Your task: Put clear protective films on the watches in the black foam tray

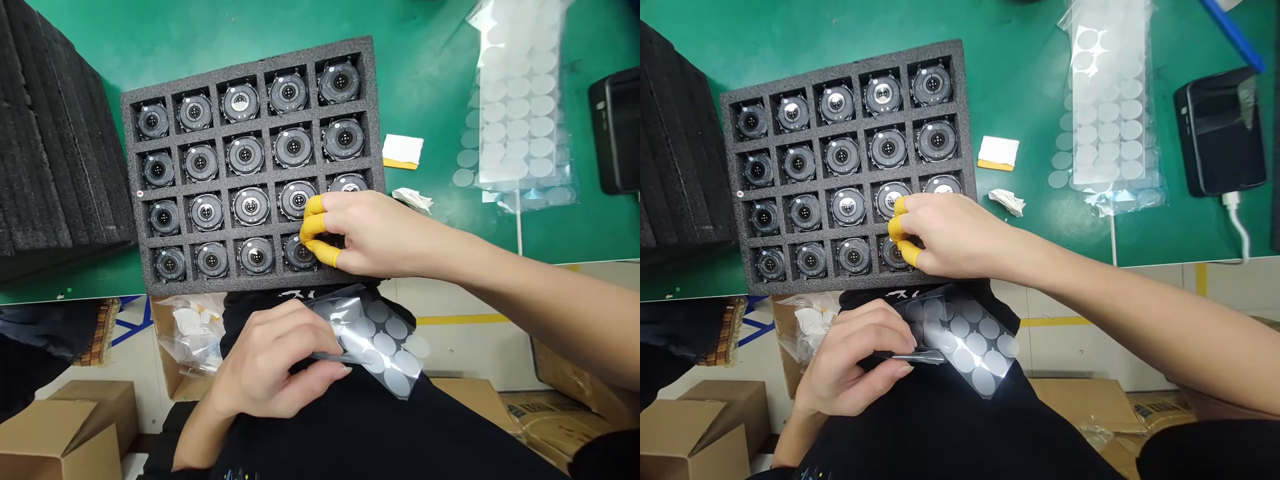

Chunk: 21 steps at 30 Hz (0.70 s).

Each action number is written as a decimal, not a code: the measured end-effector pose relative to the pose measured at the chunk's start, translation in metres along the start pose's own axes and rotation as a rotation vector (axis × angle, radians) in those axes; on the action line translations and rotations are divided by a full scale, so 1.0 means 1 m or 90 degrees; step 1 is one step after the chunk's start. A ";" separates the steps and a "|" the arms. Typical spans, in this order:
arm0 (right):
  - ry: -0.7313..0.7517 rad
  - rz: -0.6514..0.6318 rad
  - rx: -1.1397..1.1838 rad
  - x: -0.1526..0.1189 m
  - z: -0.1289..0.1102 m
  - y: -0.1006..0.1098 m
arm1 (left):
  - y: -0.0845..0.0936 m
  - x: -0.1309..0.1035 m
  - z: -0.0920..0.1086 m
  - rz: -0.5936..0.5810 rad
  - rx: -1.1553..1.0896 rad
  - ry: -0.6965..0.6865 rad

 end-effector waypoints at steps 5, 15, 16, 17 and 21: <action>-0.002 -0.001 0.010 0.001 0.001 -0.001 | 0.001 0.001 0.000 0.001 -0.003 -0.002; -0.003 -0.003 -0.018 0.001 0.000 -0.002 | 0.003 0.001 -0.001 0.007 -0.003 -0.002; -0.002 -0.004 -0.020 0.001 0.000 -0.002 | 0.003 0.000 -0.001 0.007 -0.002 0.000; -0.001 -0.003 -0.022 0.001 0.000 -0.002 | 0.003 0.000 -0.001 0.007 -0.002 0.001; 0.002 0.001 -0.029 0.001 -0.001 -0.001 | 0.003 0.000 -0.001 0.009 0.000 0.001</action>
Point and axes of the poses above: each hand's wrist, its own x-axis towards the middle knuckle, its own y-axis out of the back of the hand, z = x × y, the point moved 10 cm from there along x, towards the middle knuckle, and after that the axes turned 15 degrees about -x, right-handed, at the moved point
